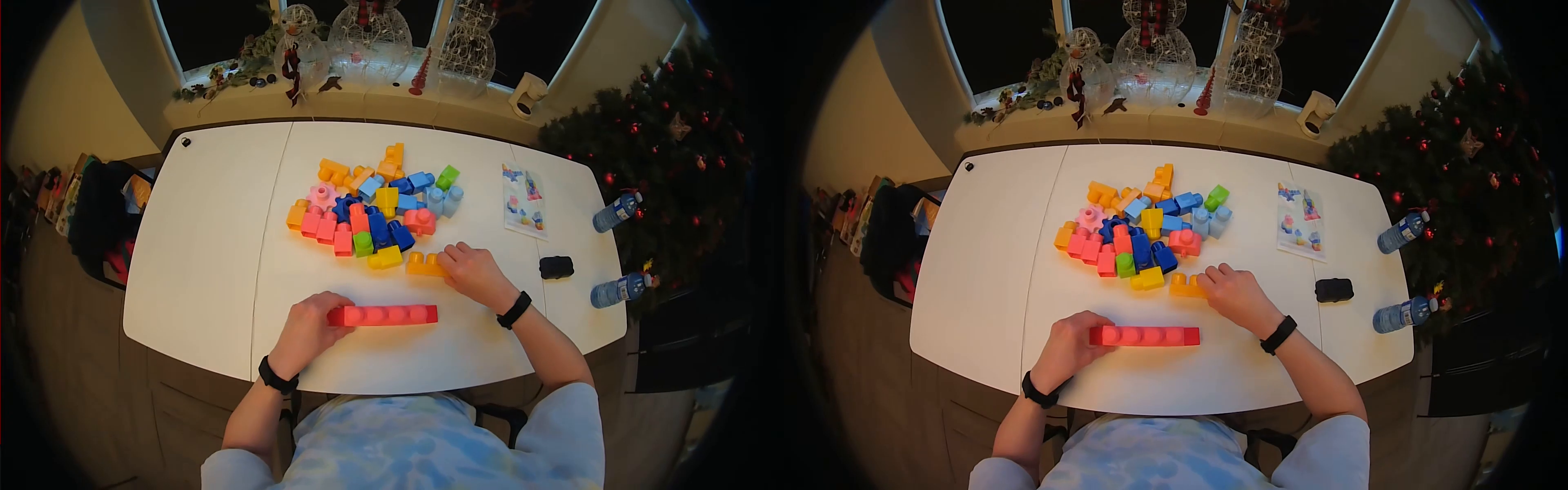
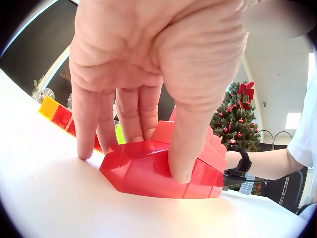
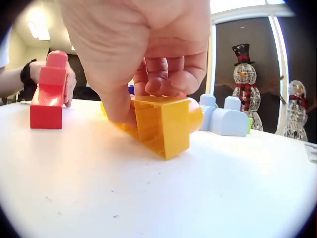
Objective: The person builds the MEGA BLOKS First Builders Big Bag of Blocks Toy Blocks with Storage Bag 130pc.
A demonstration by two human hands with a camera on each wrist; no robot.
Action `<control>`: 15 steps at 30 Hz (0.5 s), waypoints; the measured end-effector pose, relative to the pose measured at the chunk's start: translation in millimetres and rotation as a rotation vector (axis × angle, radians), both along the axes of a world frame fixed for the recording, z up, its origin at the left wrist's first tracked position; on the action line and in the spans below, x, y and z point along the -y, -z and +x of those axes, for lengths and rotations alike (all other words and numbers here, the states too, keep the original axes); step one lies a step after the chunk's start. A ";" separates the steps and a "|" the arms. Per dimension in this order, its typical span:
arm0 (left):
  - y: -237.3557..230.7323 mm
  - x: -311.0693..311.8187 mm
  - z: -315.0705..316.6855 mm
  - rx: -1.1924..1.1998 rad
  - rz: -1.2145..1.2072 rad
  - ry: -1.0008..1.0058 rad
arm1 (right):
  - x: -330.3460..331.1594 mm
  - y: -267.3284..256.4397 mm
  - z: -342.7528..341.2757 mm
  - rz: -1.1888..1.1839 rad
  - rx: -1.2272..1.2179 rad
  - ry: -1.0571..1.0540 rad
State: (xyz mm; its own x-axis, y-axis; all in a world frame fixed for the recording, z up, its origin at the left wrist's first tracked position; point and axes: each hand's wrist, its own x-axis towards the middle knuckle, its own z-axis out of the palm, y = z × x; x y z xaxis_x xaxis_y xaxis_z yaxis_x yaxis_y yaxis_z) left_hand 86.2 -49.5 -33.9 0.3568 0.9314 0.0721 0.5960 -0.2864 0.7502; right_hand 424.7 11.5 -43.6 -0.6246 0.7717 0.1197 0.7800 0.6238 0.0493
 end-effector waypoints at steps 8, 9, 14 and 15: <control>0.0 -1.1 2.4 0.012 -0.018 -0.006 | 24.9 -5.1 -27.2 -0.017 0.068 -0.132; 0.7 -1.3 2.4 0.012 -0.004 -0.007 | 26.4 -6.7 -27.6 -0.024 0.068 -0.133; 1.0 -1.1 2.8 0.021 0.019 -0.006 | 33.4 -15.7 -25.2 -0.206 -0.091 -0.094; -0.3 -0.9 3.0 0.026 0.012 -0.001 | 33.0 -16.9 -21.2 -0.207 -0.091 -0.094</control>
State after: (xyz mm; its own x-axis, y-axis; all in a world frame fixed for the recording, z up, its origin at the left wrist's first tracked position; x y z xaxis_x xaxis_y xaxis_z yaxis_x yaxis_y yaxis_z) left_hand 89.2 -48.6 -33.6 0.3542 0.9306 0.0922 0.5765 -0.2950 0.7620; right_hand 403.5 -21.5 -26.7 -0.6885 0.7248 0.0243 0.7136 0.6831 -0.1554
